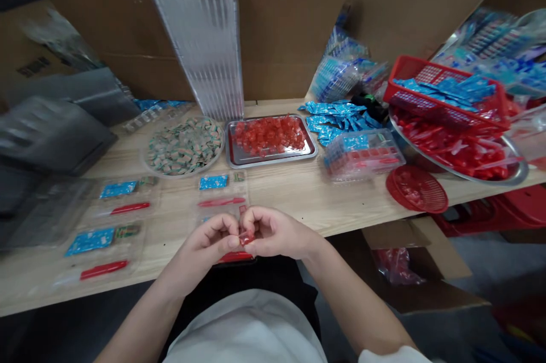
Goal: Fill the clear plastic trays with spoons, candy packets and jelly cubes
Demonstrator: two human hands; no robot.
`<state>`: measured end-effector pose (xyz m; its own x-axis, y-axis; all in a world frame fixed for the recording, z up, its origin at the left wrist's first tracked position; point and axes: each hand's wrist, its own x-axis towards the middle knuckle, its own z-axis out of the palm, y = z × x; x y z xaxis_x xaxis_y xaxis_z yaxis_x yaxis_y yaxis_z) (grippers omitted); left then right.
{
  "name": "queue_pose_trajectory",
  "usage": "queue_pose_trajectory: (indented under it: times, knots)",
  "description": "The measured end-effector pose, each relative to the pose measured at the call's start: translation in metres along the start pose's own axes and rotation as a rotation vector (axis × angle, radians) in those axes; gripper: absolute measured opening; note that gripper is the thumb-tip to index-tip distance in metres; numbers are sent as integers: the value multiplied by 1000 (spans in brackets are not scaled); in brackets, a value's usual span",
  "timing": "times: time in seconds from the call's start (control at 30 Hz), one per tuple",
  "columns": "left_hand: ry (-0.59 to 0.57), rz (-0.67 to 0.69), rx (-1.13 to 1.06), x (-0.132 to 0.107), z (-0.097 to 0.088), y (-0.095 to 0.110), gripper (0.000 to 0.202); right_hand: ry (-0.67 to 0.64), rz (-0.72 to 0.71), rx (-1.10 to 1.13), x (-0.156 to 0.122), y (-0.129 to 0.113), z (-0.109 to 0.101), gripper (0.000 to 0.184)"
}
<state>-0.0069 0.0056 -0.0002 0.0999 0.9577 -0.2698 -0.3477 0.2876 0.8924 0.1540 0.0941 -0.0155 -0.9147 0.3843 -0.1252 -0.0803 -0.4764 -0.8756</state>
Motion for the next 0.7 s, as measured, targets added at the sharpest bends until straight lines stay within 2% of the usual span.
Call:
queue_pose_trajectory:
  times: [0.17, 0.27, 0.33, 0.4, 0.5, 0.57, 0.63, 0.7]
  knots:
    - [41, 54, 56, -7, 3, -8, 20, 14, 77, 112, 0, 8, 1, 33]
    - [102, 156, 57, -15, 1, -19, 19, 120, 141, 65, -1, 15, 5, 26]
    - [179, 205, 88, -19, -1, -26, 19, 271, 80, -78, -4, 20, 10, 19]
    - [271, 200, 142, -20, -3, -31, 19, 380, -73, -352, -8, 23, 17, 17]
    - [320, 118, 186, -20, -6, -38, 21, 346, -266, -809, -11, 24, 27, 26]
    - [338, 97, 246, -21, -11, -43, 19, 303, -287, -974, -6, 23, 26, 21]
    - [425, 176, 447, -25, -19, -50, 13, 345, -291, -1061, 6, 22, 18, 16]
    - [504, 327, 743, -31, -29, -58, 14, 380, -302, -1189, 22, 21, 5, 14]
